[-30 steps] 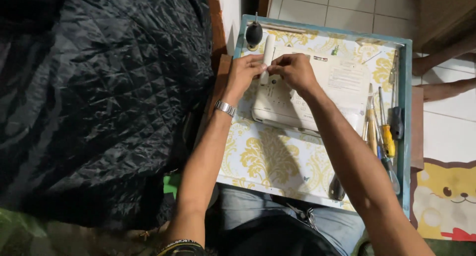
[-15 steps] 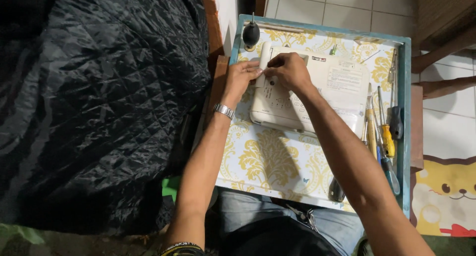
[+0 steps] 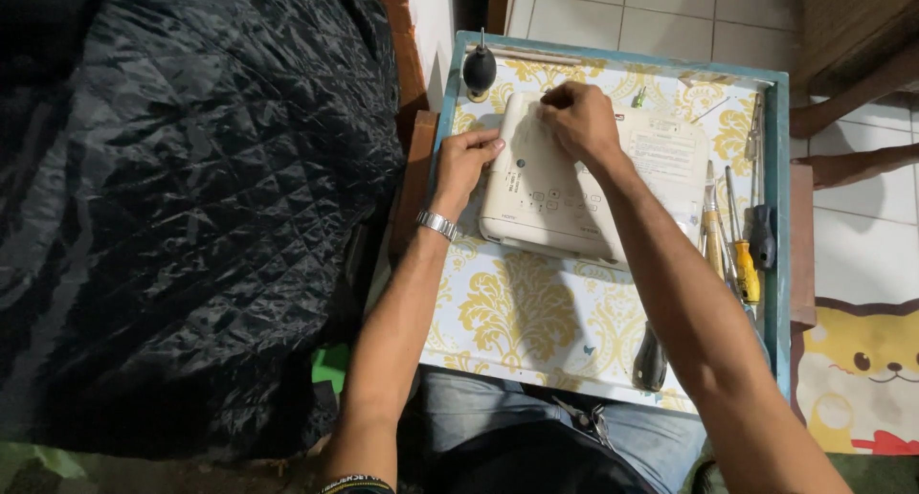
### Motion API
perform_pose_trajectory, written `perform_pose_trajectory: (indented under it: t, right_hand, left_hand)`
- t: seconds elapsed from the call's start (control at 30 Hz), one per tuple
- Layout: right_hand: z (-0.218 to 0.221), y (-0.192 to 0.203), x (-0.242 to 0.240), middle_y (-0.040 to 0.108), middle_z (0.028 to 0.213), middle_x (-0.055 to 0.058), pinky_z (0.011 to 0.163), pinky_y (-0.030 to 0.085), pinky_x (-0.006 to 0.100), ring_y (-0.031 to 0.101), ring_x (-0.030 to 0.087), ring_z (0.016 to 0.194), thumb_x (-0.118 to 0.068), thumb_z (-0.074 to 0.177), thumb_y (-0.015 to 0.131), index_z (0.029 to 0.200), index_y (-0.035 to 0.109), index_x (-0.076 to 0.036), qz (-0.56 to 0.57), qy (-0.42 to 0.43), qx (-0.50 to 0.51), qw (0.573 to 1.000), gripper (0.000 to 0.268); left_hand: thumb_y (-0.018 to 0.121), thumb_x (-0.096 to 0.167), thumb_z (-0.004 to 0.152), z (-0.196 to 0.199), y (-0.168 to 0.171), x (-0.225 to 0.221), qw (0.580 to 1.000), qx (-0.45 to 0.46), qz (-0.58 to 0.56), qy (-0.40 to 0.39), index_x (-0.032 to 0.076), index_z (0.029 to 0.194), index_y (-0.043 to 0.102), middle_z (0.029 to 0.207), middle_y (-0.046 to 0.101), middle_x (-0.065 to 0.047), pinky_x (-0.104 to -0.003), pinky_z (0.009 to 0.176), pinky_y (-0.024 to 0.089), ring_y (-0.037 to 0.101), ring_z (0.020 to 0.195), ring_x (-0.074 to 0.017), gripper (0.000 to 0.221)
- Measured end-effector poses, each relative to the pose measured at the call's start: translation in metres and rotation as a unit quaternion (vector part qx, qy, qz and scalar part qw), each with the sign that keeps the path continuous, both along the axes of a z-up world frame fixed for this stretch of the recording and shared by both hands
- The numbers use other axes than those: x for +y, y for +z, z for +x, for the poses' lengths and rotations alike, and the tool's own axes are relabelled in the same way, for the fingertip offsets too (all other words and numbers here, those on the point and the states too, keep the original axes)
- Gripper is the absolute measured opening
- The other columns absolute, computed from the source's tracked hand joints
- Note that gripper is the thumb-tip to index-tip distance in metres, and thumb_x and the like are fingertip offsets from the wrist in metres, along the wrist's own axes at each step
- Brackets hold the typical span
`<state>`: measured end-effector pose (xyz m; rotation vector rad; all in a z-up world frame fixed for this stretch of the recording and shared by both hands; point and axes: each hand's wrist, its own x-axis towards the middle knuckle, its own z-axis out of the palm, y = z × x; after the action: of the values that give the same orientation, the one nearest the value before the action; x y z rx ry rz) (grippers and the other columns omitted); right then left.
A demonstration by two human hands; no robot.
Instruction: A person disassembles an Epson projector by removing screws with a screwdriver and prying off the outer casing.
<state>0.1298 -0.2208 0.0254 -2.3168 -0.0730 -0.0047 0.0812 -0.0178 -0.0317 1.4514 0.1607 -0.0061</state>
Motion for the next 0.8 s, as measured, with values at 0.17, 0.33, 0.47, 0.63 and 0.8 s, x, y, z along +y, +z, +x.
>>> perform_pose_trajectory:
  t: [0.17,0.33,0.47,0.63,0.8]
  right_hand:
    - [0.024,0.001,0.005,0.076,0.115,0.014,0.089,0.057,0.043,0.072,0.027,0.1,-0.023,0.097,0.078,0.112,0.076,-0.004,-0.037,0.104,-0.13,0.985,0.025]
    - [0.021,0.03,0.023,0.078,0.114,0.008,0.082,0.055,0.038,0.072,0.024,0.099,-0.039,0.095,0.072,0.112,0.08,-0.012,-0.025,0.099,0.018,0.995,0.033]
    - [0.026,0.036,0.029,0.079,0.11,0.001,0.081,0.055,0.034,0.071,0.017,0.096,-0.034,0.091,0.075,0.109,0.081,-0.017,-0.004,0.064,0.08,0.995,0.025]
    - [0.027,0.036,0.031,0.081,0.096,-0.003,0.078,0.056,0.027,0.072,0.007,0.087,-0.015,0.08,0.08,0.081,0.08,-0.014,0.114,0.021,0.122,0.986,0.001]
    - [0.034,0.033,0.03,0.078,0.081,-0.005,0.07,0.054,0.026,0.068,0.006,0.074,-0.015,0.076,0.084,0.078,0.079,-0.016,0.103,0.019,0.115,0.988,0.005]
  left_hand:
    - [0.078,0.009,0.084,-0.016,0.024,-0.001,0.999,0.026,0.004,-0.02,-0.001,0.12,0.074,0.122,0.075,-0.016,-0.03,0.091,0.063,0.071,0.108,-0.0211,0.037]
    - [0.077,0.006,0.085,-0.016,0.015,-0.006,0.999,0.018,-0.021,0.019,-0.003,0.121,0.072,0.123,0.075,-0.017,-0.026,0.095,0.06,0.07,0.109,-0.0194,0.038]
    - [0.077,0.013,0.084,-0.027,0.04,-0.004,0.999,0.037,0.02,0.022,0.0,0.12,0.074,0.124,0.075,-0.015,-0.027,0.098,0.058,0.071,0.113,-0.0202,0.039]
    - [0.076,0.008,0.082,-0.027,0.046,-0.005,0.996,0.076,-0.045,0.016,-0.001,0.121,0.074,0.127,0.074,-0.015,-0.027,0.097,0.058,0.069,0.115,-0.0207,0.041]
    - [0.075,0.01,0.083,-0.028,0.057,-0.006,0.995,0.097,-0.03,0.018,0.004,0.126,0.073,0.131,0.072,-0.013,-0.024,0.097,0.055,0.067,0.117,-0.0181,0.044]
